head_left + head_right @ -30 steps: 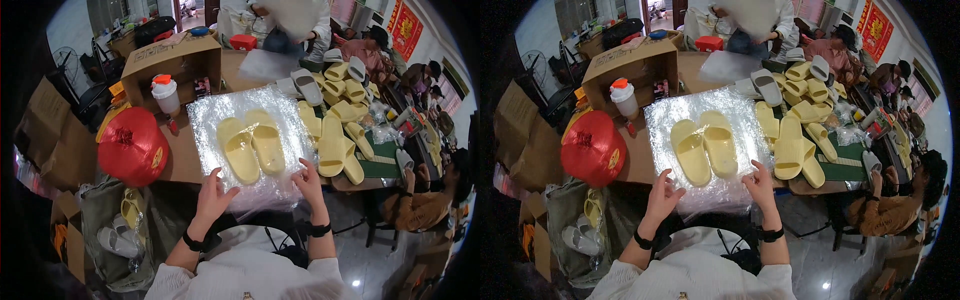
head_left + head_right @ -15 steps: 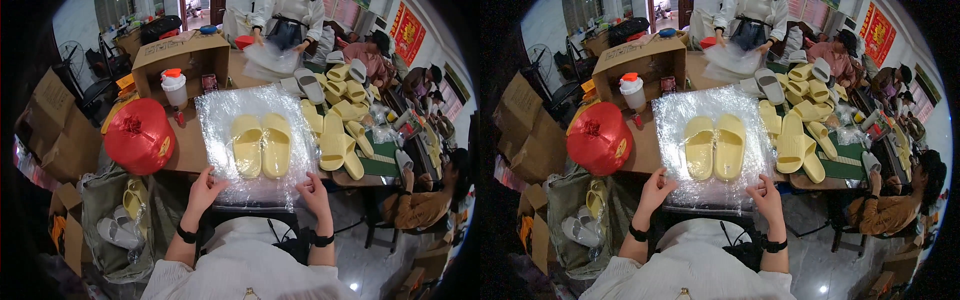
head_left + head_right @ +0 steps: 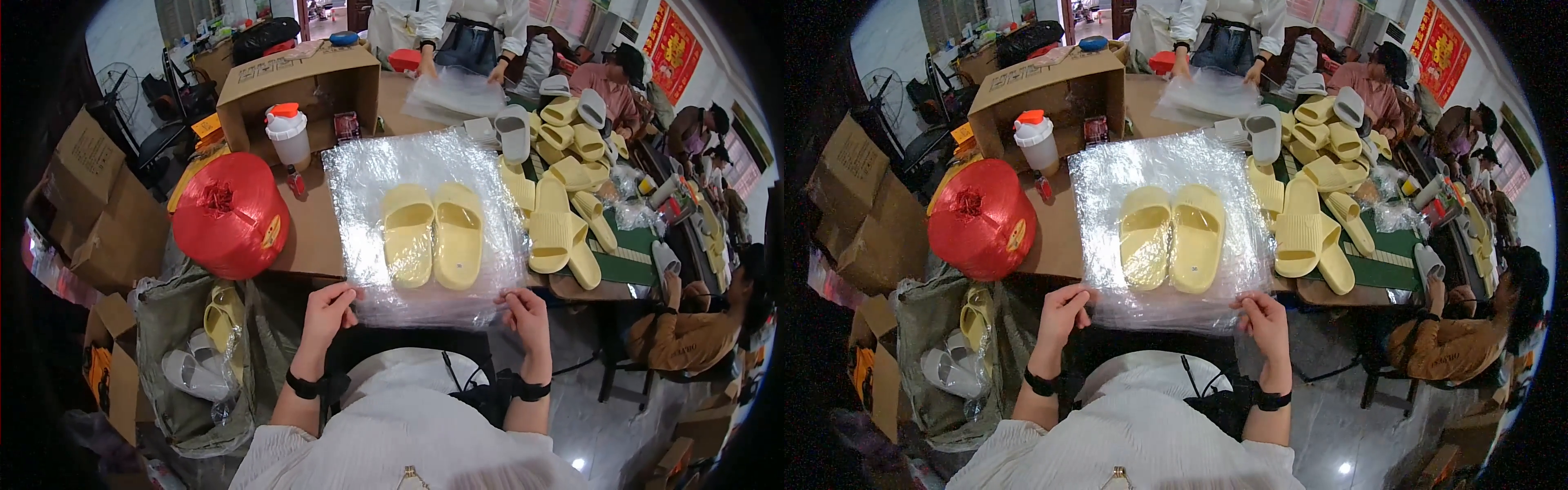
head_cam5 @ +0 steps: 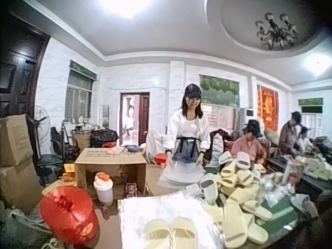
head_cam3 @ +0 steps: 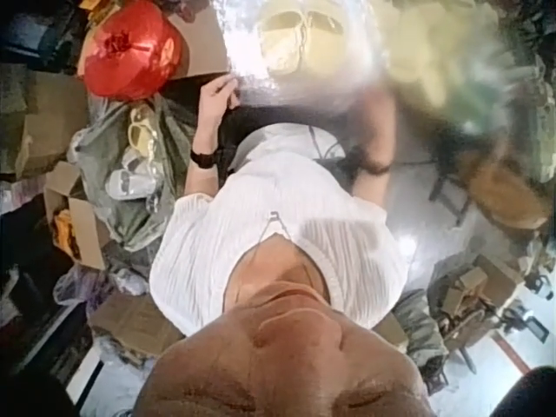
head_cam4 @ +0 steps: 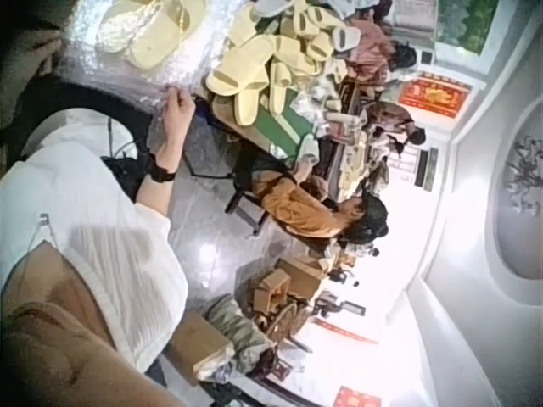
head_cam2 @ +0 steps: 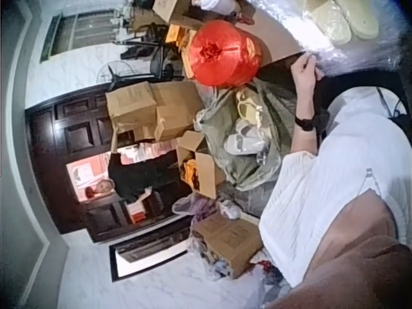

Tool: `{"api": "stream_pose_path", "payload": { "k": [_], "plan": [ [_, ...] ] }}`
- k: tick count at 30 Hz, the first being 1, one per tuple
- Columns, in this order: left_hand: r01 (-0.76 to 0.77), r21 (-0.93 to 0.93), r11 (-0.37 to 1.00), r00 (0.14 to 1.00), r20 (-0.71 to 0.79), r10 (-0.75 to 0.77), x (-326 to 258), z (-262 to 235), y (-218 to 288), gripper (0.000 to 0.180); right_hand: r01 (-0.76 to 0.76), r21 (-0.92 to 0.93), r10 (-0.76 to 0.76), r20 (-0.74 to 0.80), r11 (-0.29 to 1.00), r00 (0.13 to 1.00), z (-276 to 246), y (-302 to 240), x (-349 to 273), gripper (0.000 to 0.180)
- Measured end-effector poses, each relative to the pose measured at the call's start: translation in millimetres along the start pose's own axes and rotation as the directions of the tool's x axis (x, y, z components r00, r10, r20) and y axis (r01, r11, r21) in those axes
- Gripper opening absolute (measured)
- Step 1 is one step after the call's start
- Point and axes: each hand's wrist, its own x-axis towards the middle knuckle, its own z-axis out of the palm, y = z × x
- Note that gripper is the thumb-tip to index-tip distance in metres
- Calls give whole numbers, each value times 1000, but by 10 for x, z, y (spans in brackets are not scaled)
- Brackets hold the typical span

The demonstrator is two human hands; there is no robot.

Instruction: Packing pairs of slippers into plastic bags.

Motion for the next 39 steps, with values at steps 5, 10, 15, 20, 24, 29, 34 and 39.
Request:
{"api": "stream_pose_path", "payload": {
  "k": [5, 10, 15, 20, 24, 29, 34, 39],
  "plan": [
    [-497, -103, 862, 867, -99, 488, -46, 180, -85, 17, 346, 182, -326, -133, 920, 936, 108, 23, -35, 17],
    [-591, -294, 751, 790, -24, 612, -125, 394, -167, 16, 342, 554, -285, -189, 759, 940, 187, -103, -72, 26],
    [-271, -622, 735, 852, 201, 484, -100, 570, -387, 29, 122, 392, -105, -65, 912, 992, 267, -44, -30, 34],
    [-86, -377, 922, 987, 93, 131, 50, 586, -527, 37, 19, 140, -20, -1, 990, 1000, 255, 260, 78, 37],
    [-67, -301, 951, 984, 135, 112, 95, 614, -550, 44, 87, 114, -88, 8, 990, 996, 322, 190, 29, 41],
    [5, -347, 938, 963, 254, 89, -18, 663, -426, 48, 174, 185, -193, 88, 967, 977, 451, -185, -160, 35],
    [110, -598, 794, 942, 317, 109, -149, 717, -220, 42, 369, -105, -363, 74, 923, 929, 500, -163, -228, 37],
    [-97, -474, 875, 937, 253, 241, -242, 725, -282, 40, 500, -260, -460, 203, 826, 865, 837, -231, -336, 51]
  ]
}}
